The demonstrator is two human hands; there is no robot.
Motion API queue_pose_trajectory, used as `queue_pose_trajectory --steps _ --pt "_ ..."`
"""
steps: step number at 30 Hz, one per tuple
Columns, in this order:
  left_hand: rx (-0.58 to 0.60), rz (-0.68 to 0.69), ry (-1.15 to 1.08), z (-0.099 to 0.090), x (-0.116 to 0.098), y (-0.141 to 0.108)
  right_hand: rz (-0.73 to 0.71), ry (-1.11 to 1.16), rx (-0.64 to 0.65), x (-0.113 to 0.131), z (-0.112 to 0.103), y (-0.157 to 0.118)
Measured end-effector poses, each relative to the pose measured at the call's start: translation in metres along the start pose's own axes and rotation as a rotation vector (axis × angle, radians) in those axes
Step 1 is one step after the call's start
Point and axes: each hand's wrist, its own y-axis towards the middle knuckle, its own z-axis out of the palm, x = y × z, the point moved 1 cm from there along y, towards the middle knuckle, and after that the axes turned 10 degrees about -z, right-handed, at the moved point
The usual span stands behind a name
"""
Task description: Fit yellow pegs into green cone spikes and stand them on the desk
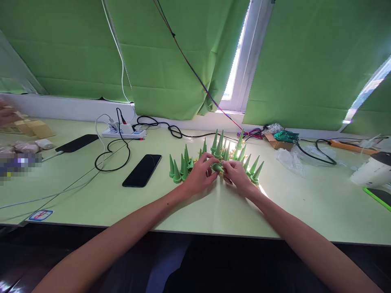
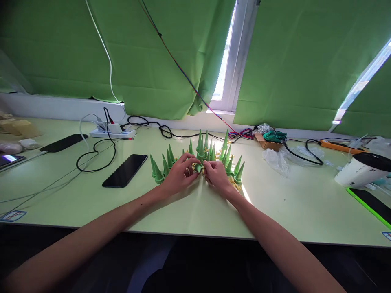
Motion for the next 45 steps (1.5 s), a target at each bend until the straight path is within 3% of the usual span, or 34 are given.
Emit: queue_pose_trajectory --steps 7,13,18,28,34,45 --pt "-0.094 -0.212 -0.129 -0.003 -0.006 0.002 -0.109 0.041 -0.07 0.006 0.001 -0.001" --pt "0.065 -0.409 -0.346 -0.005 -0.009 0.005 -0.164 0.102 -0.054 0.007 0.002 -0.001" --pt "0.188 -0.472 -0.45 -0.004 -0.01 0.005 -0.176 0.093 -0.012 0.008 0.003 -0.002" --pt "0.168 -0.395 -0.312 -0.005 -0.011 0.003 -0.138 0.087 -0.003 0.005 0.002 -0.001" --pt "0.075 -0.26 -0.186 -0.002 -0.008 0.003 -0.137 0.048 0.016 0.004 0.001 -0.001" --pt "0.014 -0.014 -0.078 -0.002 -0.004 0.001 -0.092 0.054 0.018 0.003 0.001 -0.001"
